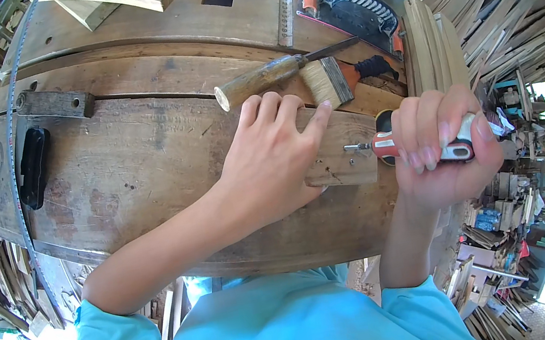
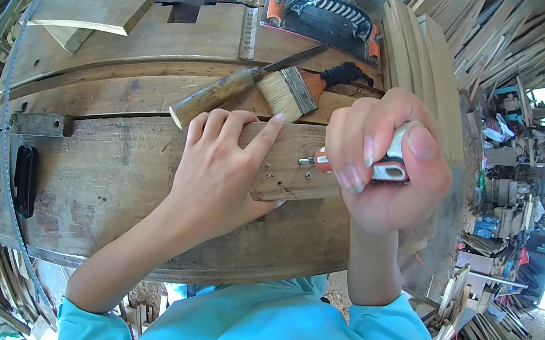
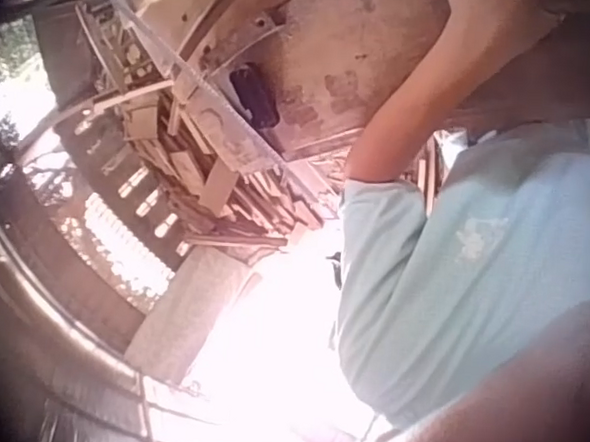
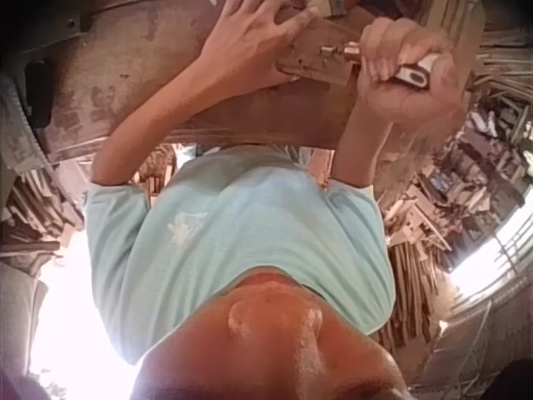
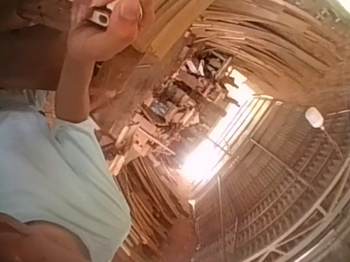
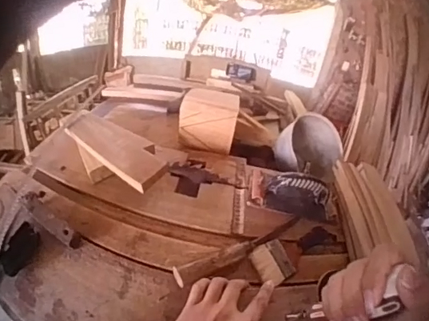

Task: Screwing a small metal hardware piece into a wood block and cleaning sawdust from the surface using a brush.

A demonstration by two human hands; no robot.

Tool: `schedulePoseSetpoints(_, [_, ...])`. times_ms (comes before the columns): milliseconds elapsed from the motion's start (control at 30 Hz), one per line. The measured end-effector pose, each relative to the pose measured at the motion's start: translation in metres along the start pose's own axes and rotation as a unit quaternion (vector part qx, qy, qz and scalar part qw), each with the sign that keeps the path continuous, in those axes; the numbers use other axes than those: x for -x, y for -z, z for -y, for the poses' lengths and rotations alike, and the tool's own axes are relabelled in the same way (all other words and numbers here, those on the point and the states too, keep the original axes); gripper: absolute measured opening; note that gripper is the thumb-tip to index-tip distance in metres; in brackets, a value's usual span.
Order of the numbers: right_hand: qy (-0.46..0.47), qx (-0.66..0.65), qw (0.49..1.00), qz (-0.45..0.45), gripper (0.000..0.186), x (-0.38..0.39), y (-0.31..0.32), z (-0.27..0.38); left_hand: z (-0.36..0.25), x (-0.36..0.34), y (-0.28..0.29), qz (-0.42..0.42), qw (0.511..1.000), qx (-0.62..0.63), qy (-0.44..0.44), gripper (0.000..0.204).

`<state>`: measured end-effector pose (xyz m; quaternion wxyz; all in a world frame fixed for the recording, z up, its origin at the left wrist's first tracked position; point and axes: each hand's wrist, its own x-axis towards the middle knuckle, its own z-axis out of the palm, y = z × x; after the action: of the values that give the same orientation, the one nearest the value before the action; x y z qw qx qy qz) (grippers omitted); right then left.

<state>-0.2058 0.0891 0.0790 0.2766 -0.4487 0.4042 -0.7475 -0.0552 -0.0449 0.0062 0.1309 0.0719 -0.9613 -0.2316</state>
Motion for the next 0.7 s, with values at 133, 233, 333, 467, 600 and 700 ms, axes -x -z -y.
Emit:
schedulePoseSetpoints(133, [0.019, 0.001, 0.999, -0.038, 0.038, 0.004, -0.004, -0.005, 0.0, 0.001, -0.002, -0.011, 1.0, -0.009, 0.0, 0.098])
schedulePoseSetpoints(233, [0.052, -0.014, 0.991, -0.123, 0.038, 0.009, -0.013, -0.009, 0.001, 0.002, -0.005, -0.013, 1.0, -0.014, -0.005, 0.098])
schedulePoseSetpoints(333, [0.094, 0.034, 0.976, -0.193, 0.037, 0.008, -0.022, -0.011, 0.001, 0.0, -0.003, -0.017, 1.0, -0.02, -0.003, 0.098])
schedulePoseSetpoints(467, [0.102, 0.072, 0.954, -0.272, 0.037, 0.008, -0.032, -0.012, 0.0, 0.003, -0.004, -0.024, 0.999, -0.021, -0.001, 0.099])
schedulePoseSetpoints(600, [0.093, 0.098, 0.949, -0.285, 0.033, 0.01, -0.032, -0.011, 0.0, 0.001, -0.002, -0.02, 1.0, -0.008, -0.007, 0.099])
schedulePoseSetpoints(700, [0.075, 0.112, 0.945, -0.298, 0.034, 0.004, -0.032, -0.009, 0.002, 0.002, -0.005, -0.018, 1.0, 0.004, -0.014, 0.099])
